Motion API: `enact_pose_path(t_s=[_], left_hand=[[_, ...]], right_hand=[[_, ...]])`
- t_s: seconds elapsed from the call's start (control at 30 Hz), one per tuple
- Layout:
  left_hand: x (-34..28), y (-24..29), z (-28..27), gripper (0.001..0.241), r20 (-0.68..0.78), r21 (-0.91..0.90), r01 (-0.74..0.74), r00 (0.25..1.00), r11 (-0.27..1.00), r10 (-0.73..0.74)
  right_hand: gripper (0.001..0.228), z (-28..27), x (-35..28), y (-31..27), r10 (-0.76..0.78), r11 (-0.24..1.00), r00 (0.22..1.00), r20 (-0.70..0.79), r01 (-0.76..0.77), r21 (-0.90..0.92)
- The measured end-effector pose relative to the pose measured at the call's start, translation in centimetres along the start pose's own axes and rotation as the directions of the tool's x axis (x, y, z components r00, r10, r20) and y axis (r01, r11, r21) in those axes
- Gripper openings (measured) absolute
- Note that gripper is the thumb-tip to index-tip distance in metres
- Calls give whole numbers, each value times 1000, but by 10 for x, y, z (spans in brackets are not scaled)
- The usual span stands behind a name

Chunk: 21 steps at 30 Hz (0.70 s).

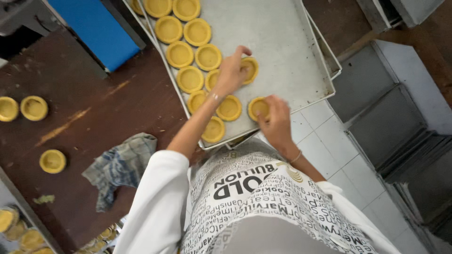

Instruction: The person organizes yellow tart shells on metal trays by hand, moves the trays around the bakery kitchen, and takes shells from a conveyor belt.

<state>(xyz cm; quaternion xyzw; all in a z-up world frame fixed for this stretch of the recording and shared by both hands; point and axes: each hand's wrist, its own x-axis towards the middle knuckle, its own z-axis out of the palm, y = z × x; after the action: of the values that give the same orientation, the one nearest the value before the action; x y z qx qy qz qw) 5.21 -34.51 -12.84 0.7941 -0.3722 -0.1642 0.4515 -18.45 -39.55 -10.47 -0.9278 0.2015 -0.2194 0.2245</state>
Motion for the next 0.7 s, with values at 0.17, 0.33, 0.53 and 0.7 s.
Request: enact_pose_path(t_s=[0.17, 0.33, 0.53, 0.7], left_hand=[[26, -33, 54, 45, 107, 517, -231, 973, 824, 205], [-43, 33, 8, 38, 199, 568, -476, 871, 671, 449], [-90, 19, 1, 25, 212, 685, -513, 820, 517, 532], [-116, 31, -27, 22, -4, 664, -399, 844, 632, 536]], right_hand=[[54, 10, -34, 4, -391, 914, 912, 124, 401, -65], [53, -3, -27, 0, -477, 873, 849, 227, 487, 10], [53, -3, -23, -7, -439, 894, 854, 278, 448, 35], [39, -20, 1, -52, -353, 935, 908, 227, 348, 63]])
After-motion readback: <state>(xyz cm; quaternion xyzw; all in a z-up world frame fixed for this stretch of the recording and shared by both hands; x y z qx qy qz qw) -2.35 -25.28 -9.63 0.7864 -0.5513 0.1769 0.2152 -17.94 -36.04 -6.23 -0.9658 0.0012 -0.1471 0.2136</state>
